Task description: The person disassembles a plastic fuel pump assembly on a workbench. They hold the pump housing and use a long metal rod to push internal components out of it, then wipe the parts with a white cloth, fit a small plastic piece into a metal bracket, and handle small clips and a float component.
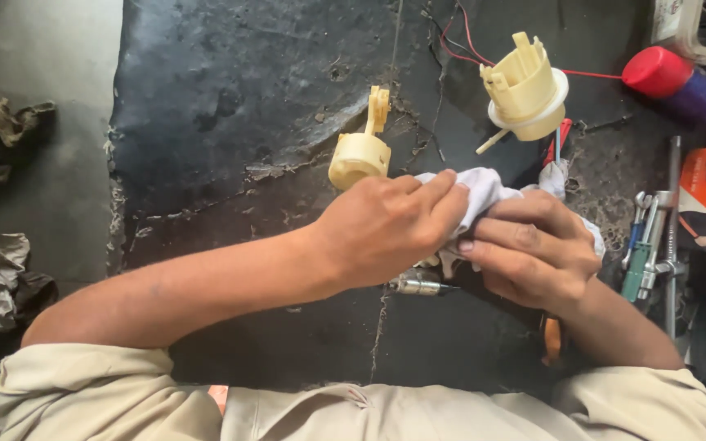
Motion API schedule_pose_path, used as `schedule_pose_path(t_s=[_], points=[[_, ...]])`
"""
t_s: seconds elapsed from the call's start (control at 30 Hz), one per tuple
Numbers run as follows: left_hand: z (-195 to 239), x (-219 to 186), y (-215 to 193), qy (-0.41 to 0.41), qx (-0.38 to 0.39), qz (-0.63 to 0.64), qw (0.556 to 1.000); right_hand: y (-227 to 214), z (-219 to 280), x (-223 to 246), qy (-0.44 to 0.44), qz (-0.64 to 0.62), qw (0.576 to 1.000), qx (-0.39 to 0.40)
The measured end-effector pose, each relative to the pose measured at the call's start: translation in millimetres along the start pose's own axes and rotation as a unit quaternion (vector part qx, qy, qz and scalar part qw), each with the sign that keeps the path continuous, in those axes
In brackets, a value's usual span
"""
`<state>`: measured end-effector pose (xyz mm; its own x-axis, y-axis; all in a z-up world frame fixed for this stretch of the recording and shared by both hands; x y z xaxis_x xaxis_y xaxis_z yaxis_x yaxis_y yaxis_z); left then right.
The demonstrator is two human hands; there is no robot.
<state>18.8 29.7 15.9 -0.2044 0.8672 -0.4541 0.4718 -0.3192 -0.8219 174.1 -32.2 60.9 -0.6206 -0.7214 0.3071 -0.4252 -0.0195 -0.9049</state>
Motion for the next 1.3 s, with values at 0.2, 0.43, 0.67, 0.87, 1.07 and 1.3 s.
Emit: schedule_pose_path(t_s=[0.2,0.43,0.67,0.87,1.07,1.3], points=[[2,-1,-13,0.033,-0.008,0.046,0.998,-2,0,-18,0.036,0.027,0.999,0.014],[-1,6,-27,-0.002,-0.033,0.088,0.996,-19,4,-38,0.123,-0.046,0.99,-0.053],[-2,-8,-19,-0.022,0.015,0.088,0.996,-36,82,-74,0.26,-0.023,0.959,-0.106],[0,-2,36,-0.029,0.19,0.058,0.98,-46,50,-63,0.27,0.017,0.96,-0.073],[-8,10,-1,-0.043,0.019,0.25,0.967,-38,70,-56,0.308,-0.044,0.94,-0.143],[-6,15,46,-0.207,0.09,0.697,0.681,-30,15,-16,0.157,-0.093,0.975,-0.124]])
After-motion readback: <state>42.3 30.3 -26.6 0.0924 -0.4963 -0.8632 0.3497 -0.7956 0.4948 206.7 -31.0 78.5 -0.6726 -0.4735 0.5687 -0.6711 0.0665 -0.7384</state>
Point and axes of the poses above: each hand's wrist, its own z-axis away from the middle knuckle, its own y-axis out of the palm, x = y × z, the point moved 5 cm from there along -z, towards the middle knuckle, and after that the axes turned 14 degrees about x, right-handed, at the moved point
